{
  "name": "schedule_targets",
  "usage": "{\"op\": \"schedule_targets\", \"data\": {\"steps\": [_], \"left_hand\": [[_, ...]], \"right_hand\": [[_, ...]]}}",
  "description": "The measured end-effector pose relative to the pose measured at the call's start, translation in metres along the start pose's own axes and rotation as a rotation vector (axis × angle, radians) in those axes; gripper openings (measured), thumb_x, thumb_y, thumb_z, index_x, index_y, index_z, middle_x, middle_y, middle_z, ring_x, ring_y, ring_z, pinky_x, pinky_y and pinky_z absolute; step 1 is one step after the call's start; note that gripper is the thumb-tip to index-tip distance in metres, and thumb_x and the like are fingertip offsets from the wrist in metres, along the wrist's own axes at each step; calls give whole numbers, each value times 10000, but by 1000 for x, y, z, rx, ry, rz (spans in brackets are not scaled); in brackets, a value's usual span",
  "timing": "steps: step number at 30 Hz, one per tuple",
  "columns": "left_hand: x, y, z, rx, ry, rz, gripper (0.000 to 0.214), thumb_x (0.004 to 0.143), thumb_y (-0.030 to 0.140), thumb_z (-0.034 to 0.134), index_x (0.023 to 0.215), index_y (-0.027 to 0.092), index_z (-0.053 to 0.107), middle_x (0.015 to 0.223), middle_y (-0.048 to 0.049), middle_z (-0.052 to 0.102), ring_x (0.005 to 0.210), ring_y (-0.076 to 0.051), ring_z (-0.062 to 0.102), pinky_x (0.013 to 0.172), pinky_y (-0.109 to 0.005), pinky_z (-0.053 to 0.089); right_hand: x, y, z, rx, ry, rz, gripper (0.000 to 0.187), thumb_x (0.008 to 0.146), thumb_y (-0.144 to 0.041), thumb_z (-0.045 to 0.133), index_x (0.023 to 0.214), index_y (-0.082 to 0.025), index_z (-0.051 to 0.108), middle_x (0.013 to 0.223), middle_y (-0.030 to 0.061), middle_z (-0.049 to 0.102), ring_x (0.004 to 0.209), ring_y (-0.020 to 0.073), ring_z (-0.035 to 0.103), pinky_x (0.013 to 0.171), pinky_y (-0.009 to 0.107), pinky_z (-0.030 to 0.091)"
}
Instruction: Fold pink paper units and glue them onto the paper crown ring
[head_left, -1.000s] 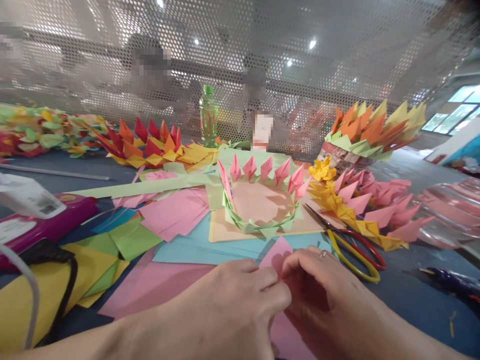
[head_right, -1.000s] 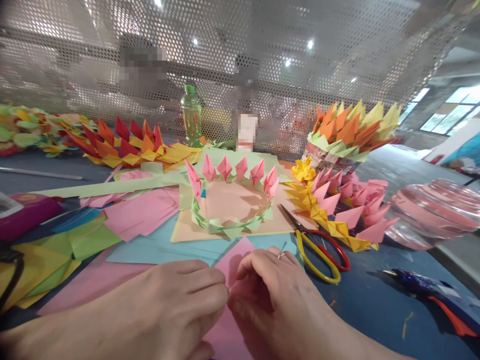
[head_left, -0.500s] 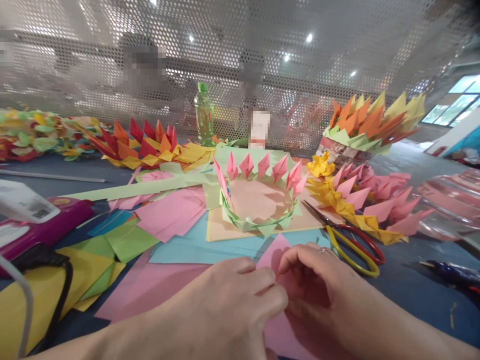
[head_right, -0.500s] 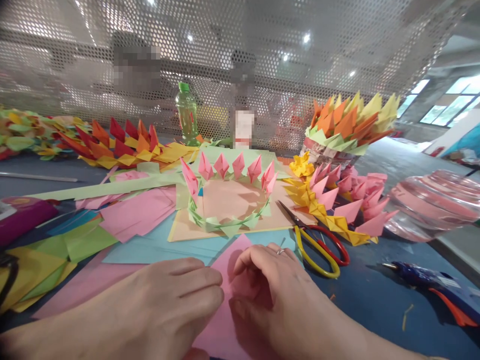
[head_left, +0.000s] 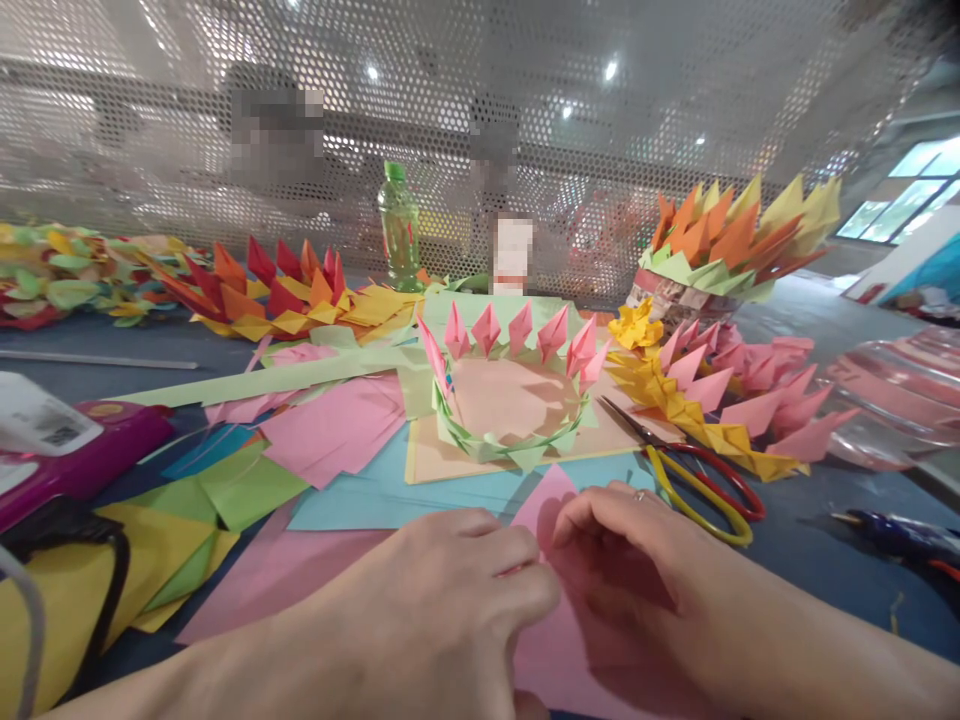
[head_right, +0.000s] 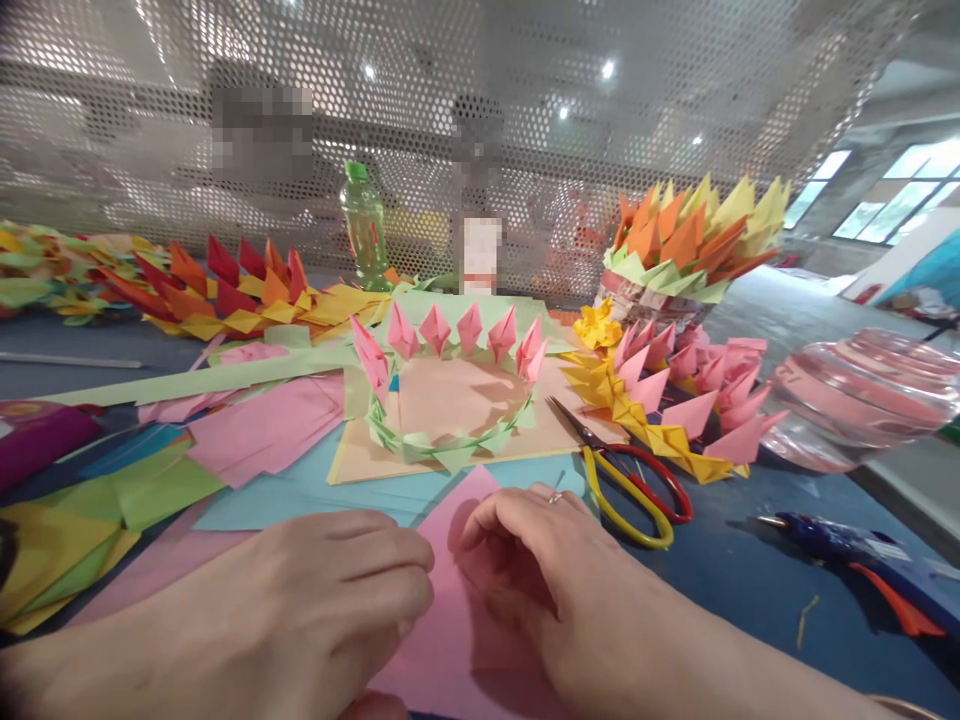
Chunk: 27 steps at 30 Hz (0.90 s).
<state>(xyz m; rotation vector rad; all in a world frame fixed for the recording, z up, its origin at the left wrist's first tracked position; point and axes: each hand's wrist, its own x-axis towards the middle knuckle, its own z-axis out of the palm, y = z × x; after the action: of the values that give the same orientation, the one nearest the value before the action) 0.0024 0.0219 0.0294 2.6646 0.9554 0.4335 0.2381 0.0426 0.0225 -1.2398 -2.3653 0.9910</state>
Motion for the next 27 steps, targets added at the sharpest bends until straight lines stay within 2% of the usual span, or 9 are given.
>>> {"op": "schedule_targets", "data": {"steps": [4, 7, 10, 13, 16, 18, 21, 24, 27], "left_hand": [[-2, 2, -8, 44, -50, 14, 72, 863, 216, 715, 918, 176, 694, 986, -40, 721, 886, -218, 665, 834, -328, 512], [-7, 5, -12, 66, -62, 68, 64, 914, 195, 659, 939, 171, 713, 992, -44, 721, 949, -227, 668, 898, -336, 504], [-6, 2, -16, 40, -78, 66, 119, 927, 196, 665, 818, 176, 711, 891, -23, 707, 882, -200, 669, 834, -302, 508], [1, -8, -21, 17, -94, 113, 224, 936, 156, 638, 714, 173, 664, 857, -18, 698, 861, -181, 663, 804, -279, 512], [5, -21, -25, 3, -29, 174, 179, 905, 59, 554, 919, 163, 699, 1077, -62, 708, 1030, -211, 660, 938, -318, 516], [3, -29, -25, 49, 17, 165, 352, 837, 0, 518, 1110, 159, 675, 1301, -98, 641, 1239, -256, 589, 1074, -387, 465], [0, -35, -22, 130, 2, 154, 523, 774, -53, 476, 1218, 184, 616, 1475, -105, 517, 1423, -279, 431, 1177, -462, 368], [1, -34, -20, 85, -56, 159, 528, 795, -56, 473, 1239, 209, 580, 1494, -82, 487, 1413, -244, 428, 1195, -441, 337], [3, -26, -22, -77, -51, 130, 490, 824, -52, 472, 1202, 238, 587, 1397, -36, 536, 1299, -191, 502, 1145, -361, 377]], "right_hand": [[-1, 3, 1, 20, 22, -49, 262, 917, -97, 596, 1080, -301, 613, 1107, -32, 682, 995, 165, 640, 875, 293, 513], [-2, 6, 2, 8, 25, -69, 280, 912, -88, 587, 1097, -296, 620, 1133, -15, 682, 1020, 179, 639, 891, 309, 519], [-3, 8, 3, -10, 31, -71, 370, 856, -23, 581, 1097, -301, 624, 1104, -25, 690, 1002, 177, 644, 882, 304, 522], [-3, 8, 3, 7, 43, -76, 342, 850, -28, 579, 1066, -285, 644, 1022, -18, 707, 925, 180, 661, 826, 298, 541], [-2, 6, 0, 65, 48, -80, 305, 859, -45, 582, 1057, -262, 664, 965, 1, 717, 865, 185, 673, 775, 291, 555], [0, 4, -3, 102, 31, -75, 301, 841, -47, 619, 1051, -255, 674, 950, -2, 717, 853, 181, 673, 759, 280, 554], [3, 4, -8, 150, -18, -24, 288, 795, -87, 728, 1021, -260, 685, 930, -25, 702, 838, 168, 655, 732, 254, 544], [5, 6, -9, 250, -41, 38, 234, 780, -216, 818, 965, -256, 682, 862, -44, 655, 763, 143, 619, 663, 231, 522], [6, 7, -9, 320, -45, 23, 202, 818, -333, 798, 961, -251, 681, 842, -45, 630, 731, 131, 584, 634, 226, 492]]}}
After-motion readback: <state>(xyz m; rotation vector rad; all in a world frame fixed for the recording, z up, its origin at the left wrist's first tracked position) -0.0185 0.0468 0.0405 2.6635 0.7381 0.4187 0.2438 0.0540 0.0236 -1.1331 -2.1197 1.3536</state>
